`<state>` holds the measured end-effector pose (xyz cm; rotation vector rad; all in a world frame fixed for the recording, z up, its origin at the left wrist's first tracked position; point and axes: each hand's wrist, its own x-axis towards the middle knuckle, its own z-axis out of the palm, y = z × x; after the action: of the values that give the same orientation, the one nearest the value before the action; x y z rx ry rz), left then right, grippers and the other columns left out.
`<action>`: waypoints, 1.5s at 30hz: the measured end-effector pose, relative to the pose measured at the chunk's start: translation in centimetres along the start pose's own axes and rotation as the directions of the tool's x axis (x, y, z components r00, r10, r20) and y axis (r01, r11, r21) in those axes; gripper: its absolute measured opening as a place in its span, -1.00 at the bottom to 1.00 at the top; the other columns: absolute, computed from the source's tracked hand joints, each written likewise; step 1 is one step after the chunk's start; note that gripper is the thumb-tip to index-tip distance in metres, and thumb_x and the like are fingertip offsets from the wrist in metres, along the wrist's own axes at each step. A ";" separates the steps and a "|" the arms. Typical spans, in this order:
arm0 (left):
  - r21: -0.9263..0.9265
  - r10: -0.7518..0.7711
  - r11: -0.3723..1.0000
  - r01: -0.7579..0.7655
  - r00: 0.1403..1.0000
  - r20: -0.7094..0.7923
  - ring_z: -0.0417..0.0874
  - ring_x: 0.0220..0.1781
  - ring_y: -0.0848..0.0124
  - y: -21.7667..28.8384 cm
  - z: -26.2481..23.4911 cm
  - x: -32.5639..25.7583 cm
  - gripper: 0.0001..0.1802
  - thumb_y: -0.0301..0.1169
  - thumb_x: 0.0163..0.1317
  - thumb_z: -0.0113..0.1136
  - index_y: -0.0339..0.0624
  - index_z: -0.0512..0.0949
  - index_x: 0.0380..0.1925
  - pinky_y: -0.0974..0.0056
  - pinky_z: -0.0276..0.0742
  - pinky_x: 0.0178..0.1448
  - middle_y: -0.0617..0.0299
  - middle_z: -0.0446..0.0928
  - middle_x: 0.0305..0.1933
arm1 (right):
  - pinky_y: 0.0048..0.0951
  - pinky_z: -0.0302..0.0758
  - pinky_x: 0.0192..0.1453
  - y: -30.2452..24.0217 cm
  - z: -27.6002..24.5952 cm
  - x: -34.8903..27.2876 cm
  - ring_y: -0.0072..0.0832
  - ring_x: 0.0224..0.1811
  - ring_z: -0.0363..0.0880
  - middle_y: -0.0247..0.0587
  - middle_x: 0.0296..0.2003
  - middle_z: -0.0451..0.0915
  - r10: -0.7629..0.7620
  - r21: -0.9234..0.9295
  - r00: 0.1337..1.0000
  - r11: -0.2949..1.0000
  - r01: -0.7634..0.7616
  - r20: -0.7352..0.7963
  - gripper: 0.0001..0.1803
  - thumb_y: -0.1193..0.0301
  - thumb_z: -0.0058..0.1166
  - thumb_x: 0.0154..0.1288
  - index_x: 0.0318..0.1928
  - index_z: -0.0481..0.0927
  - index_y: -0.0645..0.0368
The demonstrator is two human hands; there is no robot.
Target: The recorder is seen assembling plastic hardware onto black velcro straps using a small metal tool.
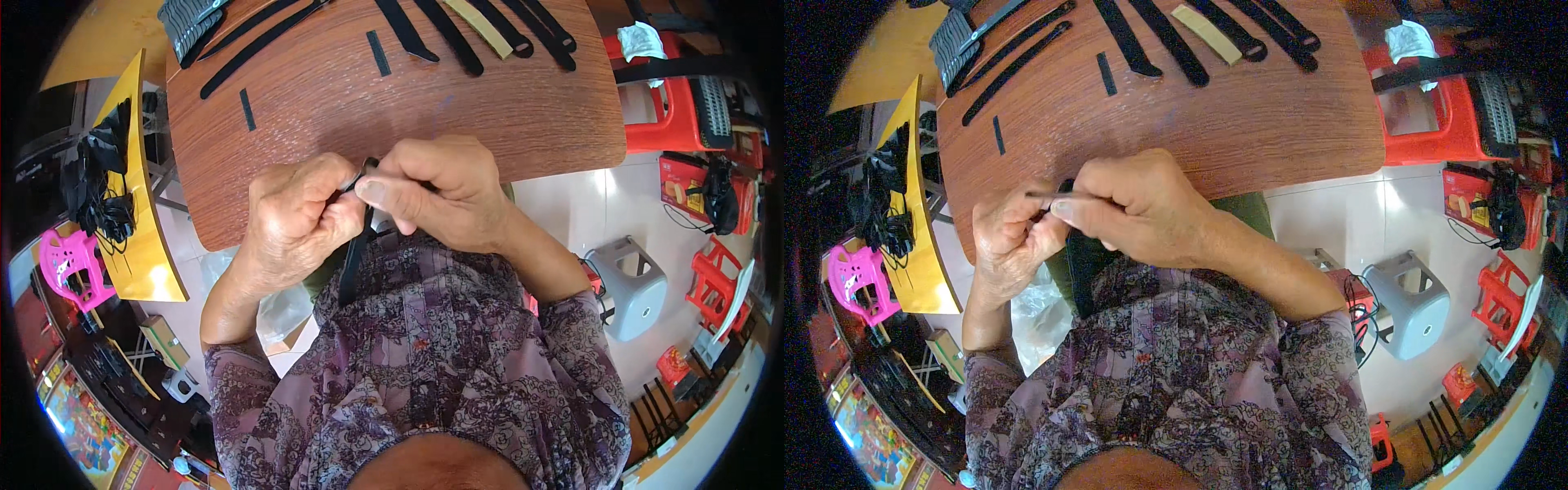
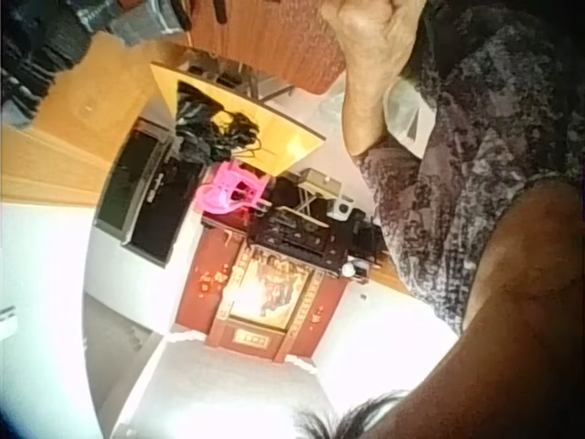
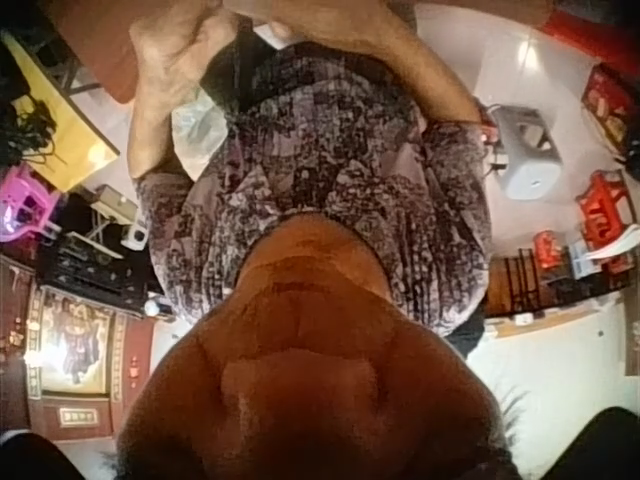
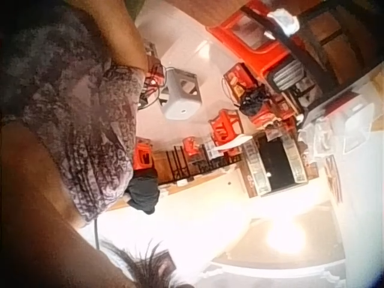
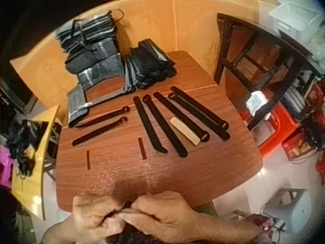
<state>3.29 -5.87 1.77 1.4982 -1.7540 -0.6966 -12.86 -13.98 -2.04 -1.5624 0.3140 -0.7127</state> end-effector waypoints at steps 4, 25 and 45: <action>0.036 0.011 0.999 -0.013 0.997 0.071 0.41 -0.69 0.32 0.3 -0.7 0.3 -0.88 -0.54 -0.06 0.17 -0.28 0.41 -0.62 0.28 0.29 -0.58 0.18 0.33 -0.68 | -0.61 0.25 -0.66 0.6 0.2 0.1 -0.69 -0.73 0.39 -0.39 -0.74 0.45 -0.170 -0.088 0.985 0.982 0.167 -0.027 -0.88 0.54 0.12 0.12 -0.54 0.53 0.25; -0.257 -0.318 0.918 0.301 0.948 -0.025 0.38 -0.69 0.64 1.5 -0.5 1.2 -0.84 -0.44 0.06 0.17 -0.37 0.52 -0.52 0.51 0.25 -0.63 0.35 0.41 -0.67 | -0.67 0.16 -0.69 -0.7 -1.2 2.0 -0.76 -0.70 0.32 -0.41 -0.77 0.40 0.259 0.373 0.955 0.880 -0.294 0.142 -0.74 0.46 0.09 0.20 -0.61 0.46 0.24; -0.798 -0.497 0.596 0.095 0.824 -0.273 0.36 -0.81 0.47 -0.5 -1.5 1.2 -0.87 -0.50 0.06 0.16 -0.32 0.44 -0.55 0.47 0.29 -0.68 0.12 0.44 -0.74 | -0.67 0.20 -0.60 -1.9 -0.1 1.0 -0.79 -0.67 0.26 -0.47 -0.69 0.38 0.144 0.369 0.913 0.929 0.008 -0.381 -0.80 0.52 -0.04 0.25 -0.54 0.44 0.25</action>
<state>4.71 -7.11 2.47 1.2023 -0.6453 -0.9832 -12.59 -14.38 -0.01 -1.0381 0.5090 -0.9785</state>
